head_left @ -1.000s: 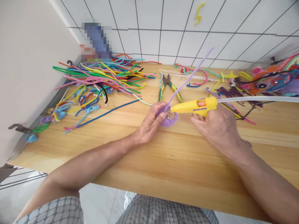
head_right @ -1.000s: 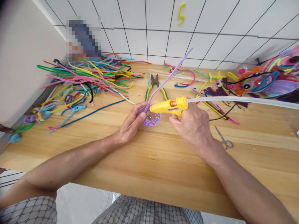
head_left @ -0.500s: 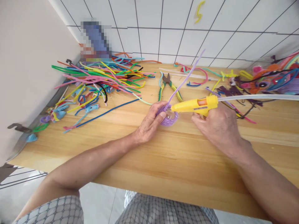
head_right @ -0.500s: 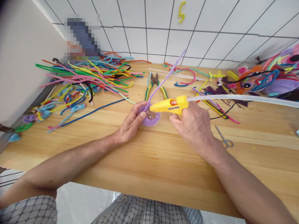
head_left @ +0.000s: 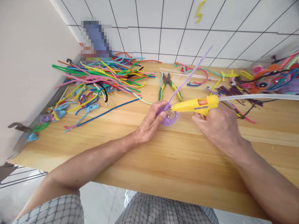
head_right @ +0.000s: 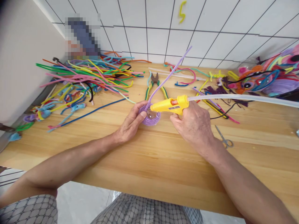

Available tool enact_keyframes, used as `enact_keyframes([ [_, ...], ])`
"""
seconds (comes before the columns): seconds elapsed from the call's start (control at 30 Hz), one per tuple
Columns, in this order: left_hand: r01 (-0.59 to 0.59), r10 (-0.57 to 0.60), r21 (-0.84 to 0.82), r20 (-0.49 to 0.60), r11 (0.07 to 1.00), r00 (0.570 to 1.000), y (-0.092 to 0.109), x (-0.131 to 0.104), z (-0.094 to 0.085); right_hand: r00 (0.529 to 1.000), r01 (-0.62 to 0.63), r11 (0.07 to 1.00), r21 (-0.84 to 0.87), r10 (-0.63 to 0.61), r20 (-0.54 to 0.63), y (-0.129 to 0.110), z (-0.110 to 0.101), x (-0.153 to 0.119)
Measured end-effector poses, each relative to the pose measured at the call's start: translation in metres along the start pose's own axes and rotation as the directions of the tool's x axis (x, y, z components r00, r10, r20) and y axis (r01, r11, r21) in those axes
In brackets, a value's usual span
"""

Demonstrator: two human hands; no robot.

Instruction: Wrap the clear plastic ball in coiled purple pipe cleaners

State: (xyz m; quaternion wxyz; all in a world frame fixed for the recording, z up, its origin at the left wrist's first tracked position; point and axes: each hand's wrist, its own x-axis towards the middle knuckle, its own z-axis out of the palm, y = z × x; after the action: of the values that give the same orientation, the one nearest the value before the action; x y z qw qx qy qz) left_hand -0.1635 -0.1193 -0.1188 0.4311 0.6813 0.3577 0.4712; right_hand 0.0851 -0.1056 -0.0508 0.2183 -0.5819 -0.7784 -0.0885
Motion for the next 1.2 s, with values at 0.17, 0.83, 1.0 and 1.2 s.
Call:
enact_keyframes([
  [0.17, 0.013, -0.013, -0.005, 0.001, 1.000, 1.000, 0.001, 0.000, 0.000, 1.000, 0.013, 1.000, -0.008, -0.013, -0.004, -0.002, -0.001, 0.000],
  [0.83, -0.013, 0.013, 0.035, 0.005, 0.999, 1.000, 0.003, 0.001, -0.001, 1.000, -0.005, 1.000, -0.005, 0.005, 0.027, 0.000, -0.004, 0.002],
  [1.0, -0.013, 0.013, 0.043, 0.006, 0.999, 1.000, 0.004, 0.001, -0.001, 1.000, -0.024, 1.000, -0.017, 0.024, -0.003, 0.002, -0.002, 0.001],
  [1.2, -0.019, 0.019, 0.038, 0.004, 0.999, 1.000, 0.002, 0.002, -0.001, 0.995, -0.094, 0.993, 0.066, 0.093, 0.023, -0.003, -0.011, 0.006],
])
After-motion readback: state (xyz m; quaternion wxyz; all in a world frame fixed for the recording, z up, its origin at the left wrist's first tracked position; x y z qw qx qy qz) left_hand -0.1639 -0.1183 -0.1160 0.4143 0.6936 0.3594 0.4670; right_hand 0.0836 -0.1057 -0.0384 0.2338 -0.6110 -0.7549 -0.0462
